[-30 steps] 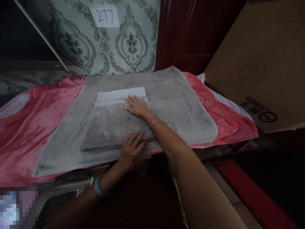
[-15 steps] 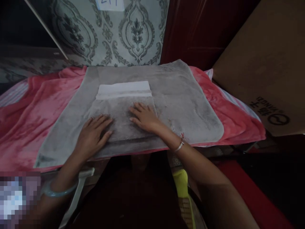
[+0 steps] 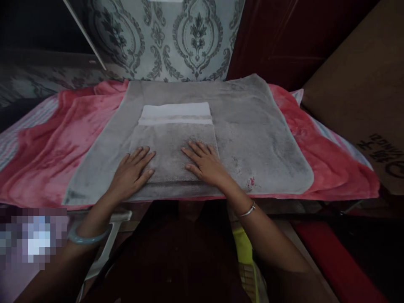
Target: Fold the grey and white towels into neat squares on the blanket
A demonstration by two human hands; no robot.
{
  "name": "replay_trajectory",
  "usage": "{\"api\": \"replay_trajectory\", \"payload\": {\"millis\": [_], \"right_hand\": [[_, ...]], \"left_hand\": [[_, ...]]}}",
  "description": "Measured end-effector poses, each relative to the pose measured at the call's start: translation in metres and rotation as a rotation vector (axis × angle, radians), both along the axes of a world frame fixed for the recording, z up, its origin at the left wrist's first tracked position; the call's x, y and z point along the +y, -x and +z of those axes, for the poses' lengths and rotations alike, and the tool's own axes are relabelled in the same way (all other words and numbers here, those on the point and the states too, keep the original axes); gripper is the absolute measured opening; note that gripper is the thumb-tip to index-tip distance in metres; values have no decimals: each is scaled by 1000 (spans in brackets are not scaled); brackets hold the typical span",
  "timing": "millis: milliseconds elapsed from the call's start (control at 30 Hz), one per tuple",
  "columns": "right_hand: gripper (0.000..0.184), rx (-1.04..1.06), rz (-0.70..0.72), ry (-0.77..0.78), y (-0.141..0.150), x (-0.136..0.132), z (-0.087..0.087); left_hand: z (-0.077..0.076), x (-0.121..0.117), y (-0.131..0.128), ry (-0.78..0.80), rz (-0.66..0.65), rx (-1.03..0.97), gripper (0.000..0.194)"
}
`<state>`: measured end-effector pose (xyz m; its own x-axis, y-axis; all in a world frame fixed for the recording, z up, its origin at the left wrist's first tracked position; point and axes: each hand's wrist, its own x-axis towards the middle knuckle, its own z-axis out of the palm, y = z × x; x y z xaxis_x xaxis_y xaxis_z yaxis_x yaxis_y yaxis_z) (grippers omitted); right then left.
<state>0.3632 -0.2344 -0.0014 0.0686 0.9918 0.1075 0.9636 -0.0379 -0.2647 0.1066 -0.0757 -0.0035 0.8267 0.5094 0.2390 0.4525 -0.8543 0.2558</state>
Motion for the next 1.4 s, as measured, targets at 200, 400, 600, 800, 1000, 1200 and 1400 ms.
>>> {"api": "replay_trajectory", "payload": {"millis": [200, 400, 600, 800, 1000, 1200, 1400], "right_hand": [[58, 2, 6, 8, -3, 0, -3], [57, -5, -13, -5, -2, 0, -6], [58, -40, -15, -33, -2, -1, -10], [56, -47, 5, -102, -3, -1, -13], [55, -77, 11, -121, -3, -2, -15], [54, -82, 24, -147, -5, -1, -19], [53, -42, 31, -177, -5, 1, -21]], "left_hand": [[-4, 17, 33, 291, 182, -324, 60], [3, 7, 57, 336, 84, -253, 63], [5, -10, 56, 67, 100, -108, 70], [2, -12, 54, 72, 100, -228, 55], [-6, -18, 47, -3, 179, -247, 59], [-15, -17, 52, 21, 195, -427, 46], [-17, -14, 54, -23, 211, -323, 46]]}}
